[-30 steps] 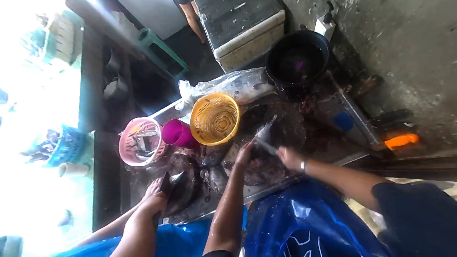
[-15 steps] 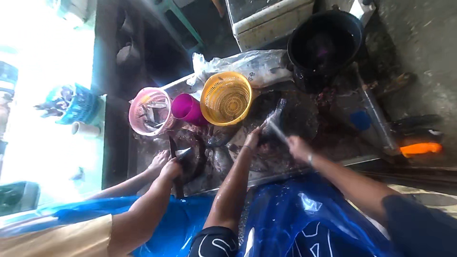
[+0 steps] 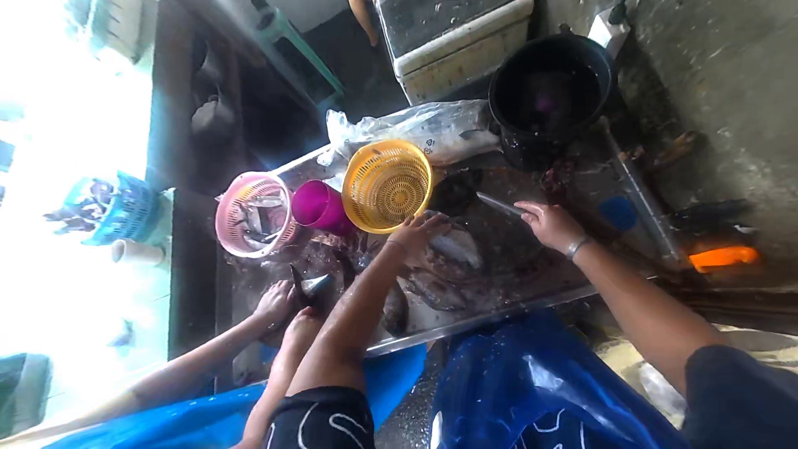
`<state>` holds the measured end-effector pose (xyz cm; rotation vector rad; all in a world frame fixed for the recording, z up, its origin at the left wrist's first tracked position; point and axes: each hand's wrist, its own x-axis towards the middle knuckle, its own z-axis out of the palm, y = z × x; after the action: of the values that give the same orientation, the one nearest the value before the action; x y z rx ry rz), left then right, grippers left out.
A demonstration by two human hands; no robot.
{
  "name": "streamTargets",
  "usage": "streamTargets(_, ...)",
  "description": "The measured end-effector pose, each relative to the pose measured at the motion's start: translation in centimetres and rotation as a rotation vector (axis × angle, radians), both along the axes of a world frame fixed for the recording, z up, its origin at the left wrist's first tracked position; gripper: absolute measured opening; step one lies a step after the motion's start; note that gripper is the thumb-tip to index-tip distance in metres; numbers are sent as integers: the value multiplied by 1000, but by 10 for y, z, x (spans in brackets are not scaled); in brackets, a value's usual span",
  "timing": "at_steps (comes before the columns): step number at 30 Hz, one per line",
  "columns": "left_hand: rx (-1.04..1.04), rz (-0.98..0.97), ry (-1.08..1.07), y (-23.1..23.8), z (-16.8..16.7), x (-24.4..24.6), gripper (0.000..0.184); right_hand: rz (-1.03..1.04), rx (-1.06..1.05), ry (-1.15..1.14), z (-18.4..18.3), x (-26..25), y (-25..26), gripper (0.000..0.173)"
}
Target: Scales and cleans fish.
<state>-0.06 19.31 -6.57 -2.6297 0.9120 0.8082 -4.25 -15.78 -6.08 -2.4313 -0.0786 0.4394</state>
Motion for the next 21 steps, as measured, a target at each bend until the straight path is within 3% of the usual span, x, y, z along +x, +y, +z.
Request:
streamTargets(2, 58, -52, -10, 4, 6, 10, 108, -31, 3, -10, 8, -16, -3, 38)
streamTargets(6, -109, -17, -73, 4, -20, 23, 103, -69, 0, -259, -7, -43, -22, 39)
streamTargets(10, -178, 86, -81, -12, -35, -20, 96, -74, -181, -5, -56, -62, -65, 44)
streamTargets(14, -261, 239, -110, -28, -56, -52, 93, -99, -124, -85, -17, -34, -33, 40)
streamTargets(16, -236, 242, -134, -32, -55, -50, 92, -13, -133, 6, -14, -34, -1, 42)
streamTargets(19, -244, 251, -138, -29, -48, -48, 88, 344, 38, 204, -17, -79, 36, 40)
streamTargets(21, -407, 452, -73, -31, -41, -51, 56, 361, 87, 208, 1, -85, 24, 39)
